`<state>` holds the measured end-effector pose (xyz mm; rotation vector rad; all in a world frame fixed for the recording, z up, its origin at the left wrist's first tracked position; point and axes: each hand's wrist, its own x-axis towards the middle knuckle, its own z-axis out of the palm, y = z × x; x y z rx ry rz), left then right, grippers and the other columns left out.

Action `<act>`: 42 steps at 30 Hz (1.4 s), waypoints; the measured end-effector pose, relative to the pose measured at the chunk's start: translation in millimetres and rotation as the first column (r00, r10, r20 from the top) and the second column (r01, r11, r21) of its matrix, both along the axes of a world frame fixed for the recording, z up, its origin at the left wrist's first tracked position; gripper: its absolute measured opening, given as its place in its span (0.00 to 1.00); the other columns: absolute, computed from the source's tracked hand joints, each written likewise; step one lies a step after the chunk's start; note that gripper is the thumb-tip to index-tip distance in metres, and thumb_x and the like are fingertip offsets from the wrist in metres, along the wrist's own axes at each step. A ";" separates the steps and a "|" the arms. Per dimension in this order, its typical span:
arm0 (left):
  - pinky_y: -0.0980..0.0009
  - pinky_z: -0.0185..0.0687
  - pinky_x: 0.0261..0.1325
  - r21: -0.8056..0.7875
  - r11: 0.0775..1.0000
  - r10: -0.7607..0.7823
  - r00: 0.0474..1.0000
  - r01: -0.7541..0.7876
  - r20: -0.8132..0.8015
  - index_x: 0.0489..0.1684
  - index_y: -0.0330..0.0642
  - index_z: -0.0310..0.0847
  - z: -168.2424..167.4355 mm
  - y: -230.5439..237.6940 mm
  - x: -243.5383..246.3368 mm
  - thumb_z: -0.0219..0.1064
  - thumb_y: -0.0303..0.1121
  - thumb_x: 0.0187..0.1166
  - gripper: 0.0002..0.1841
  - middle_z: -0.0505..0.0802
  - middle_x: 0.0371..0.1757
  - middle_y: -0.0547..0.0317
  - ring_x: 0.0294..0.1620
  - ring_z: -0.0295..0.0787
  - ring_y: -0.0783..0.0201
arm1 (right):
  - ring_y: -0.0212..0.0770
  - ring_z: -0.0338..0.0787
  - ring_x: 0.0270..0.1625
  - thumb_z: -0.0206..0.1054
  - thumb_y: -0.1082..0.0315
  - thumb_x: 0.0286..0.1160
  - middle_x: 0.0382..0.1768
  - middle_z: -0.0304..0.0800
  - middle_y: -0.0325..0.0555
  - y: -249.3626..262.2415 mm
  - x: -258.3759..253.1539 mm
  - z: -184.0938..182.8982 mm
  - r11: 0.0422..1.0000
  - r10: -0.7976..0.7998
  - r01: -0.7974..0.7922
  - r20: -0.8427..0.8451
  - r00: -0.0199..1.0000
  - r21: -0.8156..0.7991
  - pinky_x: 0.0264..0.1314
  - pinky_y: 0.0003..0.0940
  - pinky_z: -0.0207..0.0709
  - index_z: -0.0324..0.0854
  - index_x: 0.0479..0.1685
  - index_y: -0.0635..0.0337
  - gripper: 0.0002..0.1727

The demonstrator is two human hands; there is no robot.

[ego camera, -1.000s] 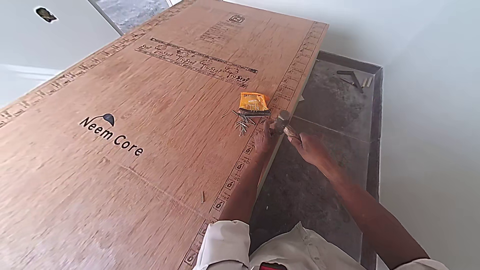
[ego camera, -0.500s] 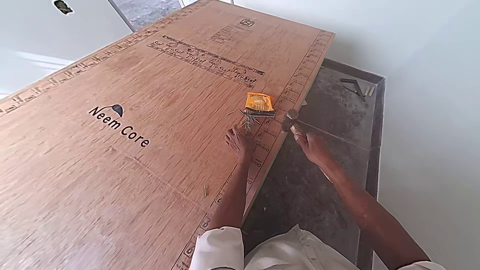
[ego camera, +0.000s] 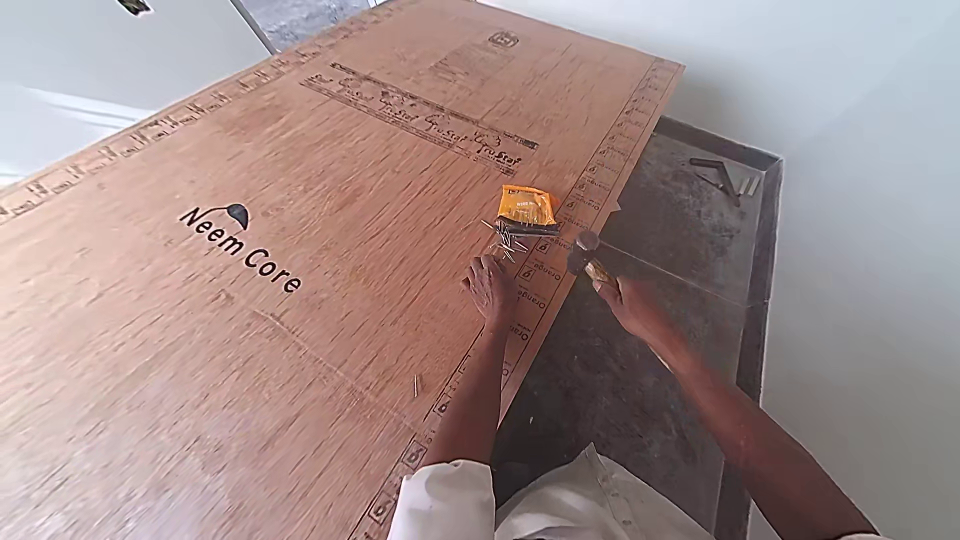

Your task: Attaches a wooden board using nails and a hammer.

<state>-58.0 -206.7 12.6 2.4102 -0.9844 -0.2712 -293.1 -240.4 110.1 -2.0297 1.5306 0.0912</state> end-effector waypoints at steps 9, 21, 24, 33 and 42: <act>0.37 0.69 0.73 -0.190 0.980 0.044 0.994 -0.063 -0.105 0.65 0.38 0.79 -7.0 13.6 -1.9 0.51 0.32 0.91 0.15 0.89 0.60 0.39 0.66 0.84 0.40 | 0.34 0.79 0.16 0.51 0.44 0.91 0.18 0.77 0.39 22.3 -0.1 36.3 0.806 0.156 0.249 0.599 0.786 -0.537 0.19 0.34 0.79 0.75 0.42 0.65 0.29; 0.43 0.78 0.67 -0.387 0.921 -0.031 0.984 -0.041 -0.177 0.63 0.35 0.87 -8.4 18.8 -0.5 0.59 0.28 0.87 0.15 0.90 0.60 0.39 0.61 0.87 0.43 | 0.36 0.79 0.16 0.52 0.44 0.91 0.17 0.76 0.41 26.0 -15.6 42.4 0.888 0.050 0.208 0.537 0.842 -0.409 0.21 0.36 0.78 0.77 0.40 0.64 0.28; 0.44 0.77 0.67 -0.457 0.888 -0.029 0.987 -0.046 -0.155 0.60 0.35 0.88 -12.8 21.1 0.4 0.57 0.28 0.88 0.14 0.90 0.59 0.39 0.60 0.87 0.44 | 0.31 0.78 0.16 0.51 0.43 0.91 0.18 0.76 0.37 25.3 -3.6 32.4 0.804 0.161 0.311 0.688 0.707 -0.507 0.18 0.31 0.78 0.75 0.44 0.63 0.28; 0.51 0.80 0.65 -0.494 0.866 -0.026 0.982 -0.070 -0.186 0.56 0.34 0.87 -14.6 22.4 2.4 0.56 0.29 0.90 0.13 0.89 0.62 0.42 0.60 0.87 0.50 | 0.52 0.87 0.35 0.54 0.43 0.91 0.30 0.82 0.54 23.2 -5.2 -1.6 0.998 -0.045 0.052 0.188 0.981 -0.034 0.43 0.50 0.80 0.79 0.48 0.66 0.29; 0.63 0.81 0.59 -0.602 0.795 -0.056 0.979 -0.076 -0.197 0.58 0.33 0.88 -20.6 18.0 7.1 0.59 0.27 0.88 0.13 0.91 0.51 0.44 0.51 0.88 0.59 | 0.52 0.86 0.27 0.56 0.49 0.91 0.24 0.81 0.54 24.0 -3.6 -10.5 0.922 -0.018 0.165 0.386 0.922 -0.350 0.33 0.51 0.82 0.78 0.47 0.71 0.27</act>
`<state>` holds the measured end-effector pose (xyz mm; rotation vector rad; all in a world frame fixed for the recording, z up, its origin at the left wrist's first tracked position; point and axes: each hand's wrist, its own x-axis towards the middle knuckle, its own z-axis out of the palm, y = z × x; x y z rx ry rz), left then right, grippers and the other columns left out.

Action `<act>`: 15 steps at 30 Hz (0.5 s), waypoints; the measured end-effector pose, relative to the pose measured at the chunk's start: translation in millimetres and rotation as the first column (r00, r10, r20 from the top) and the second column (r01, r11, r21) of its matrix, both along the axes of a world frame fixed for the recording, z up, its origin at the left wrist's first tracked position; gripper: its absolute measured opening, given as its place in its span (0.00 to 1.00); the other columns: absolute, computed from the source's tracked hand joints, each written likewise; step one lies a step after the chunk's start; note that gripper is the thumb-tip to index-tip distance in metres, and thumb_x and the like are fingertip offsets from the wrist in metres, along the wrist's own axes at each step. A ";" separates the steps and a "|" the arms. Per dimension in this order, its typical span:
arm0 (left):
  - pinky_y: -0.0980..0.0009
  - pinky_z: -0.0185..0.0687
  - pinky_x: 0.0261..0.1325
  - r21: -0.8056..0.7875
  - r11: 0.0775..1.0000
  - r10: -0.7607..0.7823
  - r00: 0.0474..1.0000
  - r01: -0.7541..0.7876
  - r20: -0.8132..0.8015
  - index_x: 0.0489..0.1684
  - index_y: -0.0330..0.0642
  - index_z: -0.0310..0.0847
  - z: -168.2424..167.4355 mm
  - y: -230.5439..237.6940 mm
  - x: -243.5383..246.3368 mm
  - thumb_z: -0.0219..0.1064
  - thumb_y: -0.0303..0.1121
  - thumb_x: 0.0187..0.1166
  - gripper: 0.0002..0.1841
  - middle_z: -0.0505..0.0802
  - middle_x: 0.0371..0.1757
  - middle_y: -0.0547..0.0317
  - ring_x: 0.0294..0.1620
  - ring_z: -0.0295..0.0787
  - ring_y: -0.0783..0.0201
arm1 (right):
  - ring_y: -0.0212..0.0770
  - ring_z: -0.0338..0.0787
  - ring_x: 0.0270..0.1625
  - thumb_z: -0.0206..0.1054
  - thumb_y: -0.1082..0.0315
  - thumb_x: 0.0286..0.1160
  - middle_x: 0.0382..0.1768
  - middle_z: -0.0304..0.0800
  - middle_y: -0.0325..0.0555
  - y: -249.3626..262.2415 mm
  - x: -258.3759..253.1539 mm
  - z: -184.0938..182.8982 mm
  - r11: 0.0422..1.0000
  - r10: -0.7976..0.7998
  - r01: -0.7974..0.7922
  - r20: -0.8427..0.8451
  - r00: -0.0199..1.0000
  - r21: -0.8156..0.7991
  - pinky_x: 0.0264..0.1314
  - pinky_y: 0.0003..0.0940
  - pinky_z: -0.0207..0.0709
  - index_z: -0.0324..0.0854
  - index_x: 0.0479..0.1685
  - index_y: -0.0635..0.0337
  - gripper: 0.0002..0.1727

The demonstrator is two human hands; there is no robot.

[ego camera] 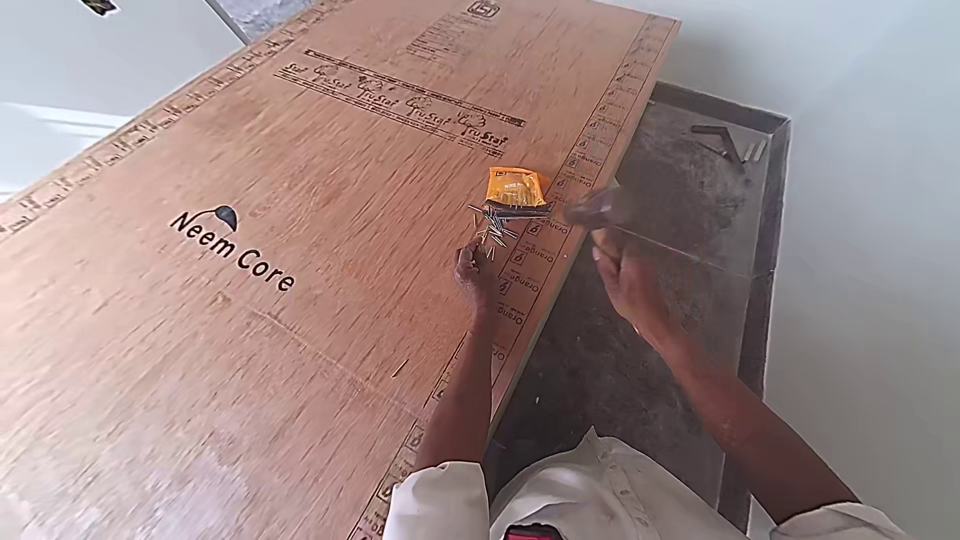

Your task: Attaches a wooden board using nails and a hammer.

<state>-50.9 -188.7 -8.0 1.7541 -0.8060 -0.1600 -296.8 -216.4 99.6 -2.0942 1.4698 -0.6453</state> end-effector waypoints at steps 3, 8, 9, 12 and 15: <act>0.60 0.81 0.61 -0.039 0.998 -0.059 0.998 0.058 -0.016 0.57 0.29 0.88 -6.1 5.9 1.1 0.60 0.25 0.85 0.13 0.91 0.51 0.41 0.51 0.88 0.56 | 0.58 0.91 0.49 0.52 0.44 0.92 0.41 0.88 0.59 -6.1 0.8 -33.2 0.934 0.099 0.026 -0.327 0.940 0.357 0.55 0.56 0.82 0.80 0.54 0.67 0.29; 0.66 0.85 0.57 -0.024 0.966 -0.257 0.958 0.256 -0.129 0.56 0.29 0.87 9.1 47.0 -13.3 0.66 0.25 0.82 0.11 0.95 0.49 0.46 0.46 0.91 0.66 | 0.49 0.87 0.34 0.50 0.43 0.92 0.32 0.83 0.53 45.6 -25.3 -46.6 0.889 0.004 0.064 -0.148 0.989 0.454 0.42 0.49 0.80 0.80 0.50 0.68 0.31; 0.68 0.86 0.57 0.005 0.954 -0.296 0.944 0.300 -0.146 0.54 0.30 0.89 15.1 57.3 -22.3 0.67 0.23 0.81 0.10 0.96 0.48 0.49 0.45 0.92 0.68 | 0.46 0.85 0.28 0.50 0.43 0.92 0.28 0.81 0.50 59.9 -35.1 -56.9 0.864 -0.039 0.084 -0.101 0.994 0.496 0.37 0.46 0.81 0.80 0.49 0.67 0.31; 0.76 0.87 0.46 0.055 0.915 -0.388 0.909 0.400 -0.151 0.47 0.33 0.92 13.4 81.8 -47.1 0.68 0.20 0.77 0.08 0.97 0.41 0.54 0.36 0.91 0.75 | 0.40 0.79 0.19 0.50 0.43 0.92 0.21 0.76 0.43 104.6 -68.4 -88.7 0.774 -0.135 0.130 -0.040 0.990 0.619 0.27 0.40 0.78 0.79 0.43 0.65 0.30; 0.73 0.87 0.48 0.141 0.887 -0.423 0.896 0.439 -0.133 0.48 0.35 0.93 16.0 88.0 -56.0 0.70 0.23 0.79 0.08 0.98 0.41 0.53 0.37 0.93 0.72 | 0.40 0.79 0.19 0.51 0.43 0.92 0.19 0.77 0.44 135.0 -96.6 -107.3 0.712 -0.171 0.170 -0.067 0.983 0.681 0.26 0.39 0.78 0.80 0.40 0.65 0.30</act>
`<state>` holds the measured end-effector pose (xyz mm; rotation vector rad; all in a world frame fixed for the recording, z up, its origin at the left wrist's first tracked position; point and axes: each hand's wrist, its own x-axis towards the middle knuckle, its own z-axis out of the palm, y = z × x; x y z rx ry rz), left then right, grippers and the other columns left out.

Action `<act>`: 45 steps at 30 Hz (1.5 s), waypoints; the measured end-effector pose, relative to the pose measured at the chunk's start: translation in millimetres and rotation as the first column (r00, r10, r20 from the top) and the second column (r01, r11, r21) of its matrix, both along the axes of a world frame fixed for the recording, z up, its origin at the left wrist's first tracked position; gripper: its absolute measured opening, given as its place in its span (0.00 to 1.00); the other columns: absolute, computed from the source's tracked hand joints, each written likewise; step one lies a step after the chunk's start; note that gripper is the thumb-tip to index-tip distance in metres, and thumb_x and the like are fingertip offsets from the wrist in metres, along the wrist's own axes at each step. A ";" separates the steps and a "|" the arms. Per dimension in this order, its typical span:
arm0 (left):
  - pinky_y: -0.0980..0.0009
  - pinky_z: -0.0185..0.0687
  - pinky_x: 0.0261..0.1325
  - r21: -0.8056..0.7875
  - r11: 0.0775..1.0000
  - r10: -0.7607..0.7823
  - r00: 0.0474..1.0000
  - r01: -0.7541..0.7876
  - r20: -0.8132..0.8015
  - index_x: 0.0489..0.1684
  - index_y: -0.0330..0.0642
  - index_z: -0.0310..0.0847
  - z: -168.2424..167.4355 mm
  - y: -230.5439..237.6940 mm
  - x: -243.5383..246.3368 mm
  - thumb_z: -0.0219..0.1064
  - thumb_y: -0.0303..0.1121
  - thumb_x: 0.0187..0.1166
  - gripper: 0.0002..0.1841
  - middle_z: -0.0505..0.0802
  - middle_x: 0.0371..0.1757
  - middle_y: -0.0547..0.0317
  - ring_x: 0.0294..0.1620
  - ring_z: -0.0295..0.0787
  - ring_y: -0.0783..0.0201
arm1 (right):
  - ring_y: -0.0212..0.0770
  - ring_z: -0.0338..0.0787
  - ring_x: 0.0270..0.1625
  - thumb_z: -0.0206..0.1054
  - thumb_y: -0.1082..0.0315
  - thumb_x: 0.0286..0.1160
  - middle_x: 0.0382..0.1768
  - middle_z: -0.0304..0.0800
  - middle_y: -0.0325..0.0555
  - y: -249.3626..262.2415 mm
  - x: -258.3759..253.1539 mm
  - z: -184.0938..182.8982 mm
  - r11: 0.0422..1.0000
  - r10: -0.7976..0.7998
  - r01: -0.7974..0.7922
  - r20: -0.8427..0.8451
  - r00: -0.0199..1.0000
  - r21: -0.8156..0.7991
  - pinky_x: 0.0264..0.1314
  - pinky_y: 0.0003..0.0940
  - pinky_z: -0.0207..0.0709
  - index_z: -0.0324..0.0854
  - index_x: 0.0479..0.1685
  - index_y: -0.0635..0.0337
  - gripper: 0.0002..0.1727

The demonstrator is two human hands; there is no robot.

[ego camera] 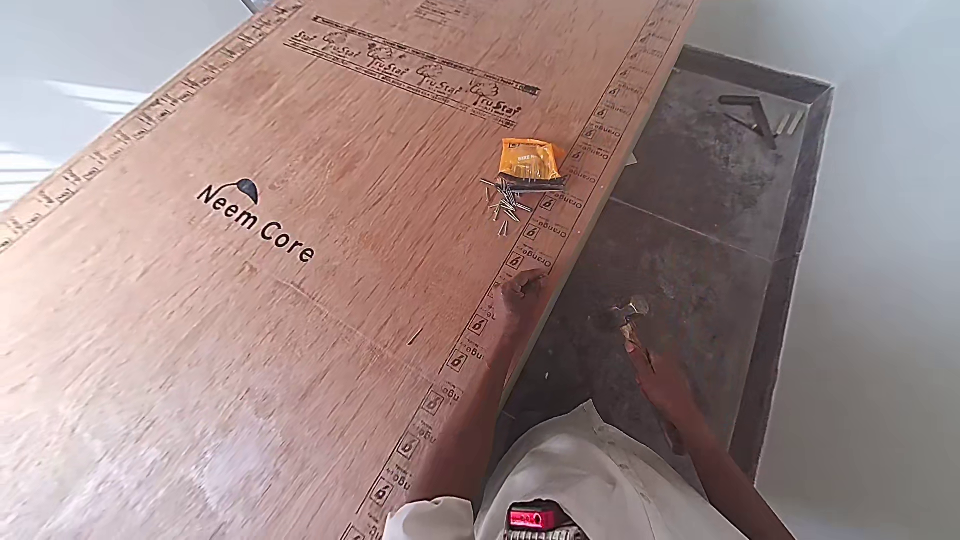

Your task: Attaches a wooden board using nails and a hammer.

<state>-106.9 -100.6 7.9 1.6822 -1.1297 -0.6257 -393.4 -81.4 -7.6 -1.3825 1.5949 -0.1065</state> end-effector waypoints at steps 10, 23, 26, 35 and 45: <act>0.65 0.88 0.44 0.032 0.998 -0.065 0.989 0.061 0.135 0.49 0.38 0.95 -5.7 0.9 -2.5 0.70 0.28 0.80 0.09 0.98 0.37 0.53 0.33 0.93 0.66 | 0.40 0.78 0.18 0.51 0.44 0.93 0.20 0.76 0.45 29.7 -31.5 -19.7 0.994 -0.083 0.084 -0.013 0.996 0.076 0.24 0.40 0.77 0.79 0.40 0.65 0.29; 0.59 0.91 0.46 -0.091 0.984 -0.117 0.940 0.153 0.319 0.48 0.38 0.95 -17.1 0.7 0.8 0.69 0.27 0.79 0.09 0.98 0.40 0.51 0.37 0.97 0.60 | 0.29 0.77 0.14 0.51 0.43 0.90 0.17 0.75 0.33 -16.6 1.9 51.5 0.983 0.029 0.004 0.177 0.984 -0.181 0.18 0.27 0.76 0.79 0.40 0.60 0.27; 0.54 0.91 0.44 -0.014 0.989 -0.134 0.939 0.145 0.316 0.62 0.39 0.90 -13.4 1.4 -2.2 0.68 0.29 0.81 0.14 0.99 0.42 0.50 0.35 0.97 0.55 | 0.27 0.78 0.16 0.51 0.39 0.87 0.18 0.76 0.31 -34.1 23.7 85.7 0.916 0.156 -0.063 0.207 0.966 -0.397 0.20 0.26 0.77 0.80 0.39 0.59 0.30; 0.45 0.88 0.40 0.081 0.992 -0.118 0.954 0.100 0.275 0.78 0.34 0.73 -5.0 0.2 -5.0 0.70 0.31 0.79 0.27 0.96 0.33 0.49 0.31 0.94 0.47 | 0.48 0.84 0.31 0.51 0.40 0.90 0.25 0.79 0.49 -62.4 89.1 131.2 0.782 0.468 -0.526 -0.242 0.850 -0.334 0.35 0.46 0.76 0.78 0.45 0.63 0.31; 0.57 0.90 0.60 0.062 0.995 -0.088 0.992 0.083 0.087 0.74 0.35 0.77 3.5 14.4 6.6 0.73 0.28 0.77 0.25 0.97 0.53 0.49 0.51 0.97 0.57 | 0.30 0.77 0.17 0.53 0.42 0.88 0.17 0.75 0.38 -42.5 87.5 131.6 0.591 0.376 -0.247 -0.009 0.927 -0.768 0.21 0.25 0.74 0.80 0.39 0.66 0.31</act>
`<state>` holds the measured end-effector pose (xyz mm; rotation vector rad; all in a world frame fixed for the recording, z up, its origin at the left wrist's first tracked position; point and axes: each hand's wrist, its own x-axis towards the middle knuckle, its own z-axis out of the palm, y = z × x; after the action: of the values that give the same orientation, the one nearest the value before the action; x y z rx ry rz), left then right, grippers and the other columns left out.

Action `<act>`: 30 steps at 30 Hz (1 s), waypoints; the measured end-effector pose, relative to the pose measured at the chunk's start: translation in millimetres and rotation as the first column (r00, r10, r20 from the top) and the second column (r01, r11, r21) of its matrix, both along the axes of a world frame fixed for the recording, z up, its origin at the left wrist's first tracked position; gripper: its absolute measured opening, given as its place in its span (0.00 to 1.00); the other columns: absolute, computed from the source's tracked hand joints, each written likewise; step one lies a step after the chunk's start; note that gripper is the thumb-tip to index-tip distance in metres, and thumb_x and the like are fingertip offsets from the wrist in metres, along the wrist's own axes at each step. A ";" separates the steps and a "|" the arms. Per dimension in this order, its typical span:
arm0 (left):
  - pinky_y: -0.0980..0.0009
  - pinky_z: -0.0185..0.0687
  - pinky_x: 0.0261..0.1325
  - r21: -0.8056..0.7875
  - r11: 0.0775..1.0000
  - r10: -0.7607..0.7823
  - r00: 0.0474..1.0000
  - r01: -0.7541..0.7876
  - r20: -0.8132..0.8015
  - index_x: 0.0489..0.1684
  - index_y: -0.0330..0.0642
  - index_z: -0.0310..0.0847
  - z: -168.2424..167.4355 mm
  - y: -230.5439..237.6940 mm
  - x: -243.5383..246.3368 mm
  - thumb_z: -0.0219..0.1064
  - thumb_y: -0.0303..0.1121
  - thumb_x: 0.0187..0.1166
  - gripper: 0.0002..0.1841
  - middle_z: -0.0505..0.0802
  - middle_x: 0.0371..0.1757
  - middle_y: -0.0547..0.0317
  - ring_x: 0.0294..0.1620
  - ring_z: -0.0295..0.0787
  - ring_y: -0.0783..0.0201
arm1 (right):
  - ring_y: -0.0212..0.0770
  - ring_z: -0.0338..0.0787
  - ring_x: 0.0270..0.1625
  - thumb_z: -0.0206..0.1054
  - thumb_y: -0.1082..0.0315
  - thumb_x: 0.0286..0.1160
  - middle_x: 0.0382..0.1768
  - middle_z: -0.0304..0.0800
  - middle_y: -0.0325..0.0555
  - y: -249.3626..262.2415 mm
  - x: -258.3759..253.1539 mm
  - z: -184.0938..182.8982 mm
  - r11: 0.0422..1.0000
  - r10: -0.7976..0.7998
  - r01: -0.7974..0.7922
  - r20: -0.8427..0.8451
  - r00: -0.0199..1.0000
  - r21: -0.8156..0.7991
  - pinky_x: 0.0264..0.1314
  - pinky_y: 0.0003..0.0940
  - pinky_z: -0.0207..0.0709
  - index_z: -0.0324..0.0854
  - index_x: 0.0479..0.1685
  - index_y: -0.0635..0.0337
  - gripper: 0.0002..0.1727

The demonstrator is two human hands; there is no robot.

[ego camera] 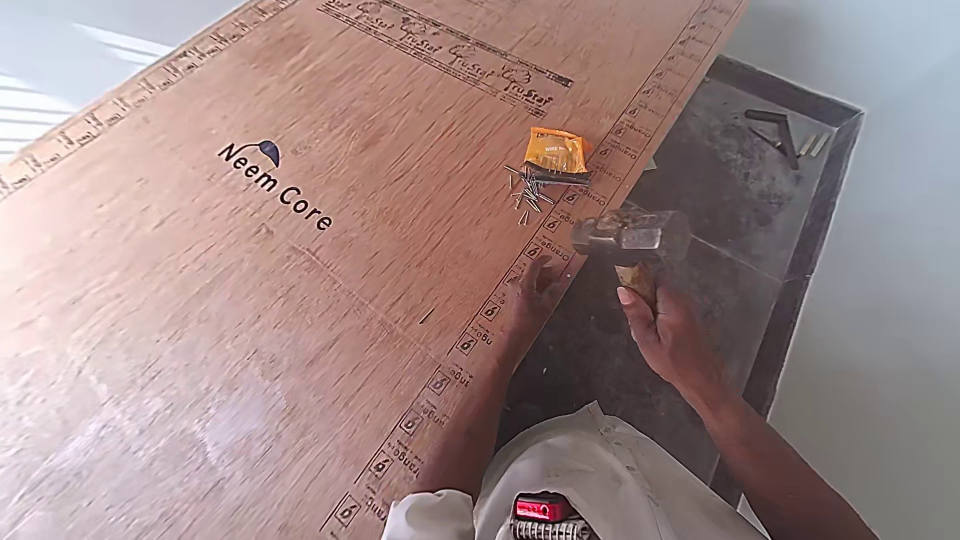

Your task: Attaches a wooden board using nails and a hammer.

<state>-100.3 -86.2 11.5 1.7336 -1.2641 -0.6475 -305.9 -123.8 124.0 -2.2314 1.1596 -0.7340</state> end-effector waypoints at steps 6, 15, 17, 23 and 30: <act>0.32 0.67 0.75 0.017 0.849 0.472 0.774 -0.528 0.422 0.65 0.37 0.88 19.2 86.4 76.7 0.74 0.34 0.74 0.21 0.85 0.69 0.32 0.74 0.77 0.31 | 0.55 0.87 0.36 0.50 0.41 0.91 0.30 0.82 0.55 -31.1 0.3 -0.9 0.905 0.160 0.074 -0.495 0.854 0.420 0.41 0.53 0.78 0.78 0.49 0.67 0.32; 0.37 0.67 0.72 0.052 0.763 0.549 0.689 -0.644 0.474 0.57 0.41 0.93 -12.1 142.6 104.3 0.67 0.33 0.81 0.14 0.85 0.65 0.32 0.67 0.79 0.34 | 0.27 0.80 0.19 0.51 0.39 0.90 0.18 0.77 0.36 -2.2 0.1 15.2 0.994 0.062 -0.033 0.293 0.954 -0.101 0.21 0.27 0.79 0.78 0.37 0.60 0.31; 0.42 0.71 0.71 -0.001 0.763 0.584 0.687 -0.647 0.433 0.51 0.36 0.94 -16.2 142.5 103.6 0.65 0.30 0.82 0.12 0.87 0.61 0.32 0.65 0.81 0.37 | 0.46 0.87 0.24 0.53 0.43 0.89 0.22 0.82 0.50 -7.6 -1.1 -15.6 0.996 0.054 -0.038 -0.214 0.975 0.080 0.29 0.42 0.81 0.81 0.43 0.69 0.32; 0.49 0.76 0.68 -0.010 0.744 0.619 0.685 -0.668 0.384 0.40 0.29 0.91 -9.7 140.5 100.9 0.65 0.26 0.81 0.09 0.91 0.51 0.36 0.59 0.87 0.42 | 0.41 0.81 0.23 0.52 0.41 0.90 0.21 0.76 0.44 -16.3 -7.0 -8.1 0.944 0.076 0.023 -0.282 0.956 0.330 0.29 0.41 0.76 0.79 0.43 0.65 0.31; 0.48 0.78 0.64 0.022 0.691 0.666 0.648 -0.723 0.370 0.55 0.26 0.83 -6.5 138.9 95.4 0.57 0.27 0.86 0.13 0.91 0.50 0.34 0.55 0.89 0.43 | 0.24 0.80 0.19 0.52 0.38 0.89 0.18 0.77 0.32 -2.6 -0.7 8.3 0.994 0.086 -0.058 0.349 0.933 -0.088 0.22 0.24 0.79 0.77 0.33 0.56 0.30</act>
<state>-4.9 52.7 4.9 2.3459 -0.6307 0.0183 -306.5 -126.4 132.3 -2.0764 0.8811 -1.1108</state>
